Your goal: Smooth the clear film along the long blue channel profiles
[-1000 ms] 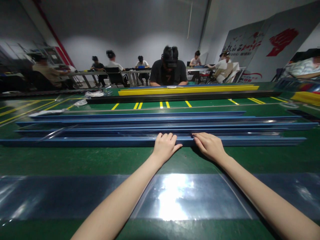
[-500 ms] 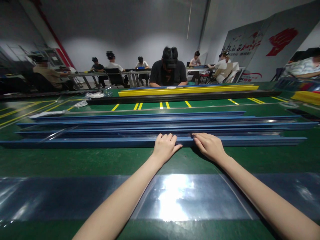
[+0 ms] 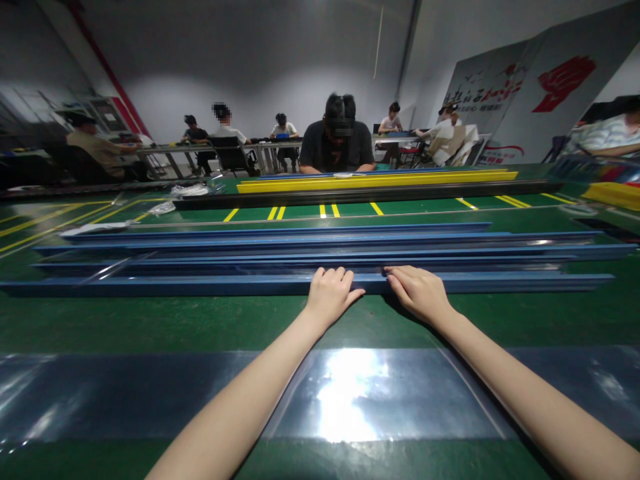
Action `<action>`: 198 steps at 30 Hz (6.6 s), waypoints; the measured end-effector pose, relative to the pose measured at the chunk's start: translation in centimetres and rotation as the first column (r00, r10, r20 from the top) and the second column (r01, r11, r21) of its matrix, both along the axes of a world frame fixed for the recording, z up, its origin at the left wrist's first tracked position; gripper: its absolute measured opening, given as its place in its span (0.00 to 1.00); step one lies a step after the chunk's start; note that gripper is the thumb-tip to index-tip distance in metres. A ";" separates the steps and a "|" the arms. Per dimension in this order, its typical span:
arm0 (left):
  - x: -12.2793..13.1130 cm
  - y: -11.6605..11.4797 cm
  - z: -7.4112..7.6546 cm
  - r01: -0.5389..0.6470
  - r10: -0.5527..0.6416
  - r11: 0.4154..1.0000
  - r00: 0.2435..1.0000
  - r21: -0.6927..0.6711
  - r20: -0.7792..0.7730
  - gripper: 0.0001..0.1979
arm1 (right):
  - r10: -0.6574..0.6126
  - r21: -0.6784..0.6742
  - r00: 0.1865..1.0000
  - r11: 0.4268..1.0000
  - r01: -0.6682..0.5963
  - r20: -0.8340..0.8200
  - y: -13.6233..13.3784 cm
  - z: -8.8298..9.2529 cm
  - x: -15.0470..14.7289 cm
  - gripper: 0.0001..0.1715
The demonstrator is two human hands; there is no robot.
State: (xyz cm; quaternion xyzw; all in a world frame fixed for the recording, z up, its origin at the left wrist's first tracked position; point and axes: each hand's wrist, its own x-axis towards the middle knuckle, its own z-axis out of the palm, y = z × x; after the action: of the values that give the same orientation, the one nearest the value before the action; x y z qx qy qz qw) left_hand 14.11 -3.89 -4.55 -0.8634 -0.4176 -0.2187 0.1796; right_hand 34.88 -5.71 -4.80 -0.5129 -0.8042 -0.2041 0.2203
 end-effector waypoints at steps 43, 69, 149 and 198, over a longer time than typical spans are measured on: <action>-0.1 0.0 0.2 -0.020 0.020 1.000 0.999 0.002 0.042 0.18 | -0.014 -0.021 1.000 1.000 0.014 0.000 -0.2 0.2 0.1 0.19; -0.1 0.0 0.2 -0.026 0.025 1.000 0.999 0.016 0.037 0.19 | -0.020 -0.026 1.000 0.999 0.020 -0.007 -0.3 0.1 -0.1 0.17; 0.0 0.0 0.1 -0.011 0.011 1.000 1.000 0.008 0.025 0.18 | 0.029 -0.012 0.999 1.000 -0.028 0.044 -0.1 0.1 0.1 0.18; 0.1 0.1 -0.1 -0.009 0.008 1.000 0.999 0.021 0.035 0.18 | 0.020 -0.025 0.998 1.000 -0.019 0.055 -0.1 0.1 0.1 0.19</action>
State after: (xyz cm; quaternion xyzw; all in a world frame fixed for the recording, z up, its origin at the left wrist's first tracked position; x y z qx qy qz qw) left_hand 14.20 -3.77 -4.65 -0.8558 -0.4219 -0.2374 0.1823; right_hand 34.99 -5.81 -4.70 -0.5021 -0.8173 -0.2060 0.1937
